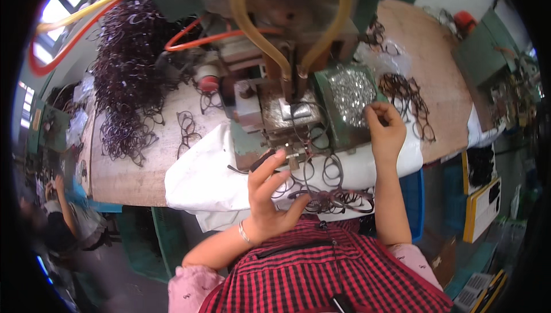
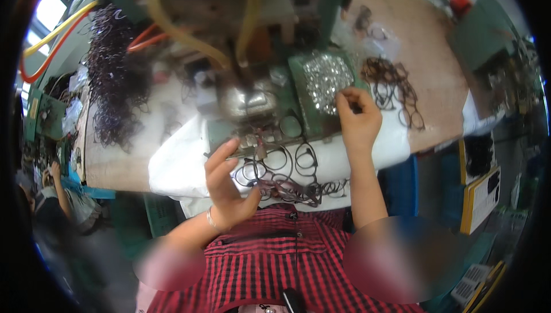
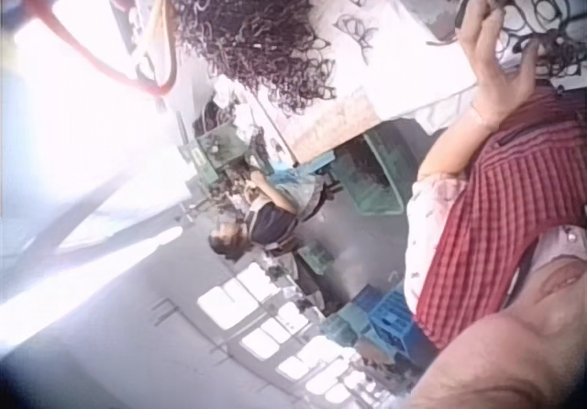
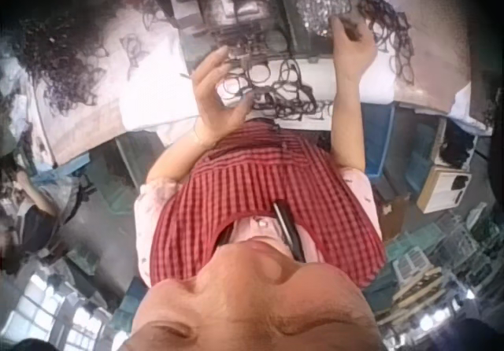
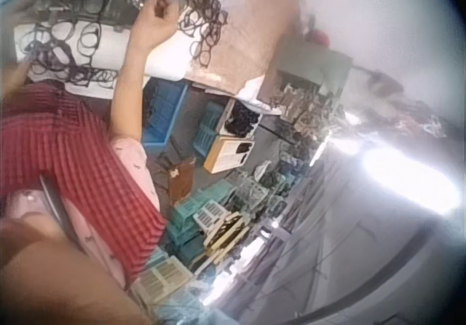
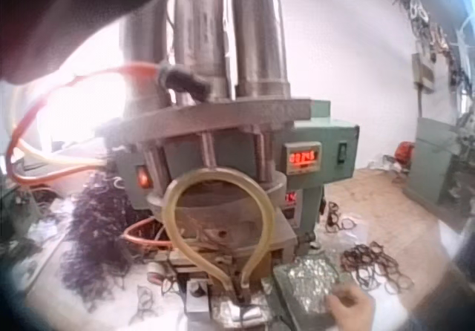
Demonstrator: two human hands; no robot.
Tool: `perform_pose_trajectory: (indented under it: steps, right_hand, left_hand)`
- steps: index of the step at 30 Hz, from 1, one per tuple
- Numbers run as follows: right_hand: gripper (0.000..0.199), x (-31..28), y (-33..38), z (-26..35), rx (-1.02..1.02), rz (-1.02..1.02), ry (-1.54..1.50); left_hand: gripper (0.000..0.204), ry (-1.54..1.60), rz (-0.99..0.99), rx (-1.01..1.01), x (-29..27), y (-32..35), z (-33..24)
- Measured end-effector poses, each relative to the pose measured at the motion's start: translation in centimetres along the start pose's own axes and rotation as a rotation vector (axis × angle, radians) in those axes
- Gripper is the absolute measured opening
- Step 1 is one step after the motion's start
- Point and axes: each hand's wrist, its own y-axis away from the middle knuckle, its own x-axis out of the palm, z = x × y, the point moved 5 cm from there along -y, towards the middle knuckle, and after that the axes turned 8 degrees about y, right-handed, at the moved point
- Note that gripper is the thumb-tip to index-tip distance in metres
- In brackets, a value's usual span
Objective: The person repeatedly picks up eyeglass frames and small metal components, places them into a press machine, and removes the assembled frames. The person works continuously at a bench in a factory setting, handling frames one at a time.
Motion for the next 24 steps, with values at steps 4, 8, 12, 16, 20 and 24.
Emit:
perform_pose_trajectory:
  steps: [4, 8, 12, 16, 20, 24]
  right_hand:
    - [0.013, 0.6, -0.1, 1.0, -0.014, 0.023, -0.055]
    - [0.016, 2.2, -1.1, 4.0, -0.187, 0.044, 0.09]
    - [0.015, 1.7, 0.2, 2.2, -0.179, 0.024, 0.207]
    - [0.014, -1.9, 2.5, -0.1, 0.011, -0.038, 0.114]
    - [0.014, -0.6, 1.8, 5.6, -0.186, 0.152, -0.054]
    - [0.009, 3.4, -0.3, 12.5, -0.386, 0.3, -0.174]
  left_hand:
    - [0.059, 0.487, 0.492, -0.674, 0.6, -0.2, 0.2]
    - [0.024, 0.694, 0.737, -0.876, 2.2, -2.7, -0.1]
    - [0.013, 0.407, 0.704, -0.44, 2.9, -2.9, 2.9]
    - [0.015, 0.344, 0.618, -0.635, 2.0, -1.2, 3.0]
    - [0.015, 0.409, 0.604, -0.805, 1.5, -2.5, 2.6]
    - [0.027, 0.762, 0.49, -1.237, 3.2, -2.5, 2.2]
